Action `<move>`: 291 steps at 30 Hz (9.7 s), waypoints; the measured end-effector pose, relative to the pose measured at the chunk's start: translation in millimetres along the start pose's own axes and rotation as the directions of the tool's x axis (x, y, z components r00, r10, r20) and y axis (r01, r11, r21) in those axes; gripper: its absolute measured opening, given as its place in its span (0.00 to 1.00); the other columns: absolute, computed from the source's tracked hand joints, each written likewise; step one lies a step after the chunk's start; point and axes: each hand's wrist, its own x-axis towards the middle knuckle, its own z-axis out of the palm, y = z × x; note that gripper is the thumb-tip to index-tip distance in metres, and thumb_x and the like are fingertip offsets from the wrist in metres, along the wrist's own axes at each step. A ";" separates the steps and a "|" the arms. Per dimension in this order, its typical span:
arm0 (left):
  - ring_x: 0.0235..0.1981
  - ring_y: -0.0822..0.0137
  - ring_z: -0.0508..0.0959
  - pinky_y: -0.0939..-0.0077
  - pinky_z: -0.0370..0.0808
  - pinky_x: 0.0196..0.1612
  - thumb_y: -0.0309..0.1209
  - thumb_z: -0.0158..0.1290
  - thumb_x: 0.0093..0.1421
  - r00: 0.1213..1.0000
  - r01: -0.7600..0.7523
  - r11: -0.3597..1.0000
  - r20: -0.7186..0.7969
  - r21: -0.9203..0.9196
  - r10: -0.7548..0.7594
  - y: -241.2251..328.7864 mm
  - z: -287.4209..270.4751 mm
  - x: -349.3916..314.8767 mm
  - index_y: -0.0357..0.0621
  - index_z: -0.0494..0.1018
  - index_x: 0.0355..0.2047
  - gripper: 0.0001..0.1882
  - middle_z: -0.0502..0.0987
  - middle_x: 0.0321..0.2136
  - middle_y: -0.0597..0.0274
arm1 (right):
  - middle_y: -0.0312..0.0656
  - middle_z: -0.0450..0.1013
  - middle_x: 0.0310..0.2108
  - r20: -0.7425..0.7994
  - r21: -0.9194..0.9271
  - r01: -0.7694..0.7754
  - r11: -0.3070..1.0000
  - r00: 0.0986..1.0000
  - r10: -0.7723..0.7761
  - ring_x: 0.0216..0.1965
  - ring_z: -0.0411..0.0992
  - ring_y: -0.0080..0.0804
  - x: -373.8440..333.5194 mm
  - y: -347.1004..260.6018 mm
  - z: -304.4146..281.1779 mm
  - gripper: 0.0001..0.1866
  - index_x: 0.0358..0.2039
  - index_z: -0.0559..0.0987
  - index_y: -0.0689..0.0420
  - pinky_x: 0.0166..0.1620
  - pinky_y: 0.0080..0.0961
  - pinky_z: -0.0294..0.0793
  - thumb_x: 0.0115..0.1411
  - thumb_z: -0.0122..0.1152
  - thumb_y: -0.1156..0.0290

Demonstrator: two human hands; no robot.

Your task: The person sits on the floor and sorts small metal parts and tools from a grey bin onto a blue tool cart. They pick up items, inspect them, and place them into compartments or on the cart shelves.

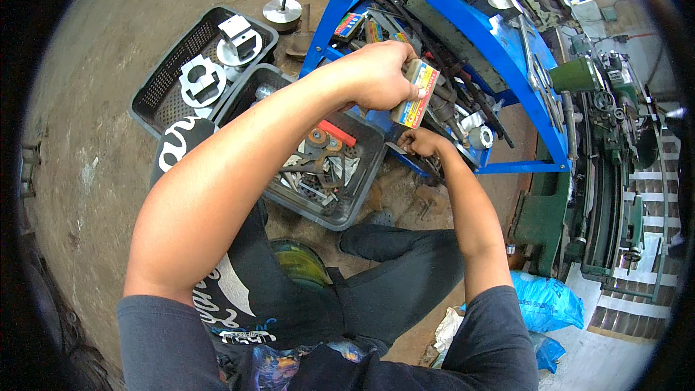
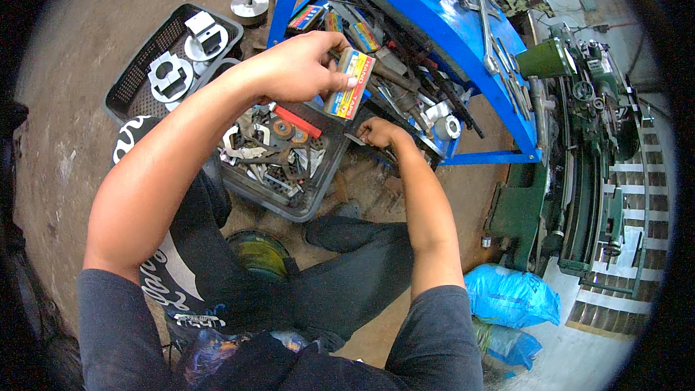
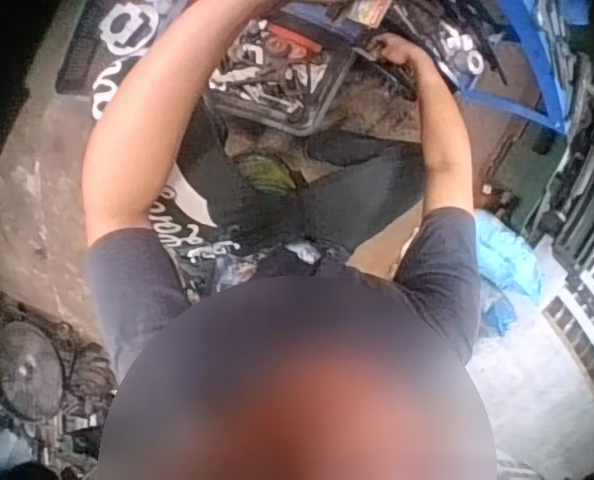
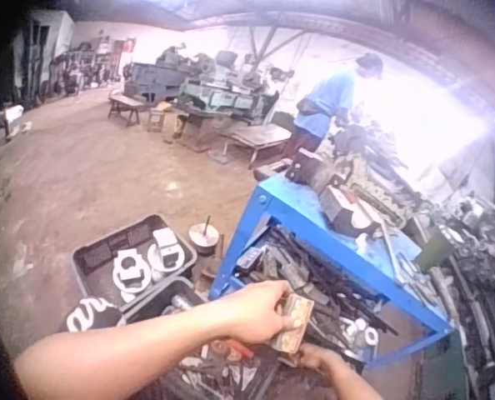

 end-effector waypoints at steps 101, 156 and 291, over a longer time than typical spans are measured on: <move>0.36 0.59 0.81 0.65 0.75 0.41 0.37 0.64 0.59 0.991 -0.064 0.994 -0.115 0.083 0.073 5.3 -6.2 -11.2 0.32 0.72 0.49 0.24 0.80 0.34 0.47 | 0.55 0.79 0.37 -0.707 -0.599 -0.130 0.790 0.550 -0.444 0.47 0.75 0.51 -161.0 -86.1 20.7 0.10 0.35 0.84 0.61 0.53 0.41 0.72 0.54 0.67 0.69; 0.44 0.52 0.82 0.61 0.76 0.49 0.38 0.65 0.57 0.995 0.035 0.995 -0.096 0.095 -0.026 10.3 -3.3 -8.8 0.32 0.72 0.51 0.28 0.81 0.41 0.41 | 0.51 0.82 0.40 -0.428 -0.014 0.075 0.997 0.901 -0.073 0.44 0.79 0.45 -6.1 -29.0 42.0 0.15 0.38 0.83 0.62 0.50 0.36 0.76 0.52 0.53 0.78; 0.28 0.55 0.83 0.64 0.78 0.36 0.30 0.64 0.57 0.938 -0.164 0.909 0.346 0.383 0.023 -31.8 66.0 -17.3 0.37 0.77 0.42 0.15 0.81 0.25 0.50 | 0.50 0.82 0.28 -0.819 0.352 0.106 0.930 0.517 0.251 0.31 0.81 0.37 -180.5 11.7 12.7 0.18 0.41 0.83 0.63 0.38 0.33 0.78 0.54 0.72 0.65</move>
